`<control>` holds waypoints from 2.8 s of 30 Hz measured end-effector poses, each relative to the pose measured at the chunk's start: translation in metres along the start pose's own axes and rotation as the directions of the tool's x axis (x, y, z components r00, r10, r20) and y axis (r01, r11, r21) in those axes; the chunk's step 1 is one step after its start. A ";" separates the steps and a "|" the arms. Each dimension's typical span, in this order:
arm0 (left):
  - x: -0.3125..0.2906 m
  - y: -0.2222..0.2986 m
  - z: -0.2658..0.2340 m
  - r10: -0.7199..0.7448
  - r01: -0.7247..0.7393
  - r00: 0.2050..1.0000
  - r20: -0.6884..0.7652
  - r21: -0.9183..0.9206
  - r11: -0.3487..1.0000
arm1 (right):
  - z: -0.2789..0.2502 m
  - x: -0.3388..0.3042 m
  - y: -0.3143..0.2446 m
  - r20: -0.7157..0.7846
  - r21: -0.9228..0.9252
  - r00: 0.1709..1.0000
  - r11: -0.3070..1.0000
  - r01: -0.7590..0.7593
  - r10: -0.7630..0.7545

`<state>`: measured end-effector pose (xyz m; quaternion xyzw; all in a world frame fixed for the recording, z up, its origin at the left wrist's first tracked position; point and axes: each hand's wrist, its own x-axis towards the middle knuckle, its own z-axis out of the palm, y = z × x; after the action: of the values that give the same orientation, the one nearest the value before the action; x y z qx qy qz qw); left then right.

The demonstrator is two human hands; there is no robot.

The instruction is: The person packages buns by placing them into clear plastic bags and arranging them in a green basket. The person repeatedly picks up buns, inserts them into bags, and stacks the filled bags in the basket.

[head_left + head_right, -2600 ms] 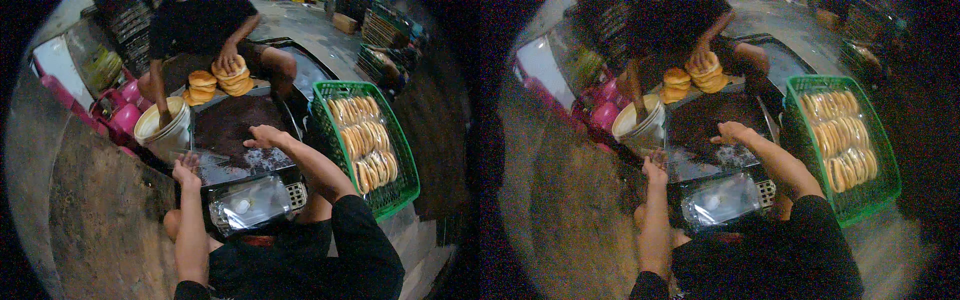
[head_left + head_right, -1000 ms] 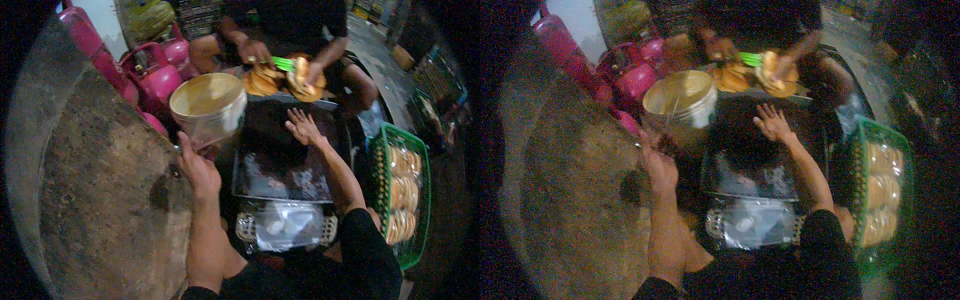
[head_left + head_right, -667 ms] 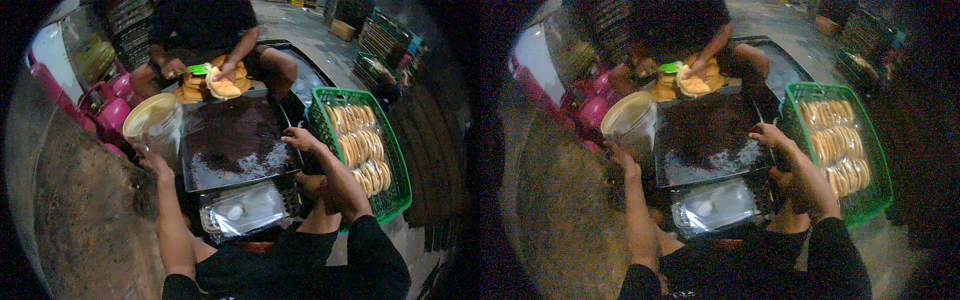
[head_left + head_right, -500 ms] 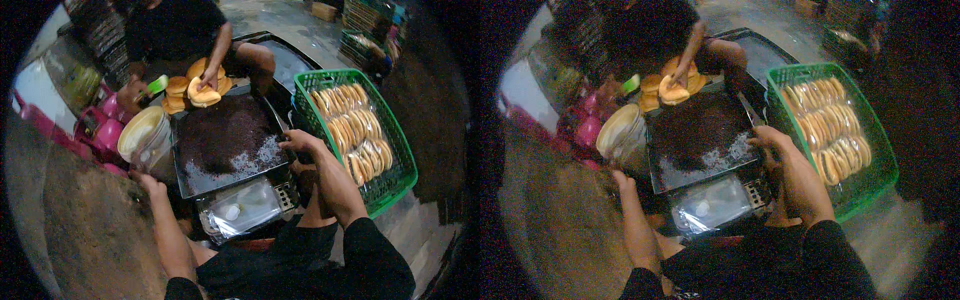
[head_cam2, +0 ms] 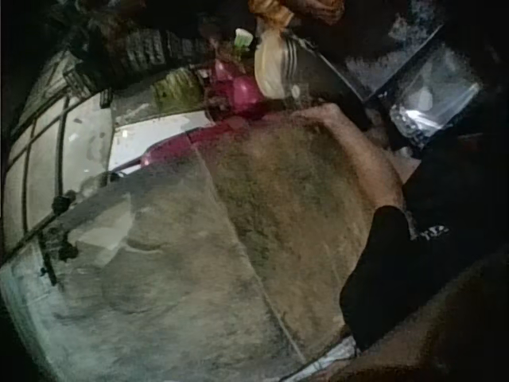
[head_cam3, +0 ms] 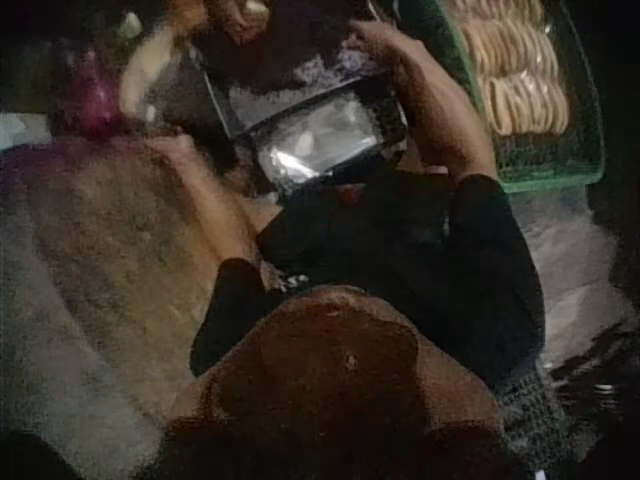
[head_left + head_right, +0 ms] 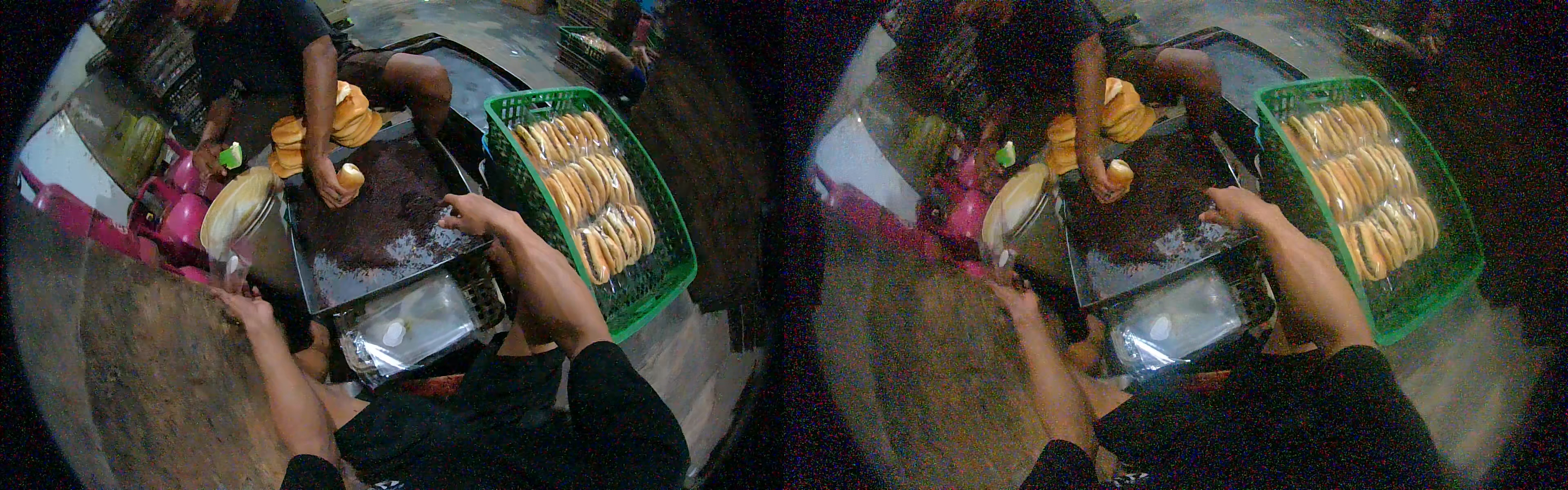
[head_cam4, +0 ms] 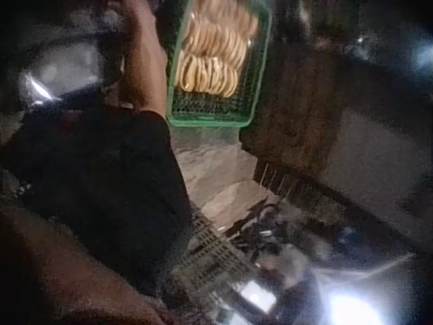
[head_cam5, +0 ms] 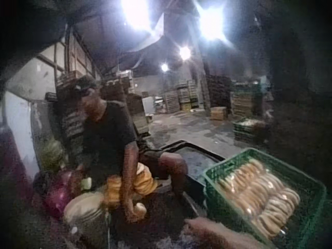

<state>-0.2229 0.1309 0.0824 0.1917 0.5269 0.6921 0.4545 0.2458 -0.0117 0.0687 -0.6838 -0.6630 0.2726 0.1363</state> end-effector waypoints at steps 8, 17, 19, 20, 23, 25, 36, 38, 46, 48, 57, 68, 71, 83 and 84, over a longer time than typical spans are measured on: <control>-0.004 0.007 -0.005 0.158 -0.169 0.985 -0.063 -0.257 0.951 | 0.043 0.020 -0.049 -0.105 -0.210 0.967 0.956 0.207 -0.233; -0.014 0.016 0.007 0.147 -0.181 0.981 -0.128 -0.321 0.930 | 0.157 0.149 -0.202 -0.560 0.322 0.728 0.913 -0.250 0.397; -0.021 0.016 0.018 0.130 -0.192 0.971 -0.201 -0.332 0.923 | 0.169 0.177 -0.216 -0.607 0.334 0.597 0.849 -0.408 0.525; -0.023 0.021 0.015 0.114 -0.166 0.978 -0.175 -0.327 0.930 | 0.180 0.180 -0.210 -0.589 0.251 0.618 0.845 -0.473 0.521; -0.007 0.026 -0.002 0.136 -0.156 0.987 -0.084 -0.328 0.932 | 0.194 0.184 -0.190 -0.590 0.015 0.673 0.839 -0.543 0.446; 0.005 0.024 -0.011 0.089 -0.100 0.995 -0.049 -0.341 0.935 | 0.188 0.181 -0.170 -0.648 -0.039 0.682 0.879 -0.475 0.339; -0.028 -0.027 0.033 0.299 -0.296 0.954 -0.019 0.098 0.950 | 0.068 0.061 -0.064 -0.752 -0.300 0.652 0.931 -0.209 -0.096; -0.026 -0.049 0.044 0.334 -0.319 0.942 -0.037 0.210 0.924 | 0.090 0.059 -0.045 -0.641 -0.388 0.762 0.897 -0.214 -0.095; -0.056 -0.063 0.045 0.090 -0.173 0.968 0.235 0.357 0.918 | 0.015 -0.029 -0.056 -0.432 0.692 0.817 0.721 0.029 0.381; -0.060 -0.064 0.049 0.104 -0.220 0.946 0.308 0.370 0.903 | 0.005 -0.038 -0.060 -0.422 0.735 0.858 0.665 0.133 0.295; -0.107 -0.052 0.057 0.074 -0.315 0.508 0.858 0.105 0.943 | -0.004 -0.028 -0.077 -0.429 0.732 0.885 0.643 0.224 0.181; -0.125 -0.053 0.050 -0.432 0.713 0.547 0.717 -0.128 0.689 | 0.057 -0.008 -0.178 -0.853 -0.237 0.364 0.900 0.365 -0.373; -0.134 -0.063 0.054 -0.357 0.398 0.642 0.678 0.103 0.912 | 0.028 -0.040 -0.199 -0.837 -0.217 0.440 0.937 0.275 -0.324; -0.183 -0.110 0.044 -0.909 -0.700 0.086 0.408 0.674 0.236 | -0.135 -0.292 -0.014 -0.651 0.311 0.647 0.917 -0.249 0.397; -0.193 -0.116 0.032 -0.924 -0.793 0.154 0.350 0.602 0.096 | -0.130 -0.314 0.014 -0.701 0.191 0.552 0.865 -0.464 0.451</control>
<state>-0.0506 -0.0079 0.0307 0.7711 0.3778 -0.2630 0.4399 0.3378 -0.2983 0.2276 -0.8834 -0.3548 -0.0001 0.3062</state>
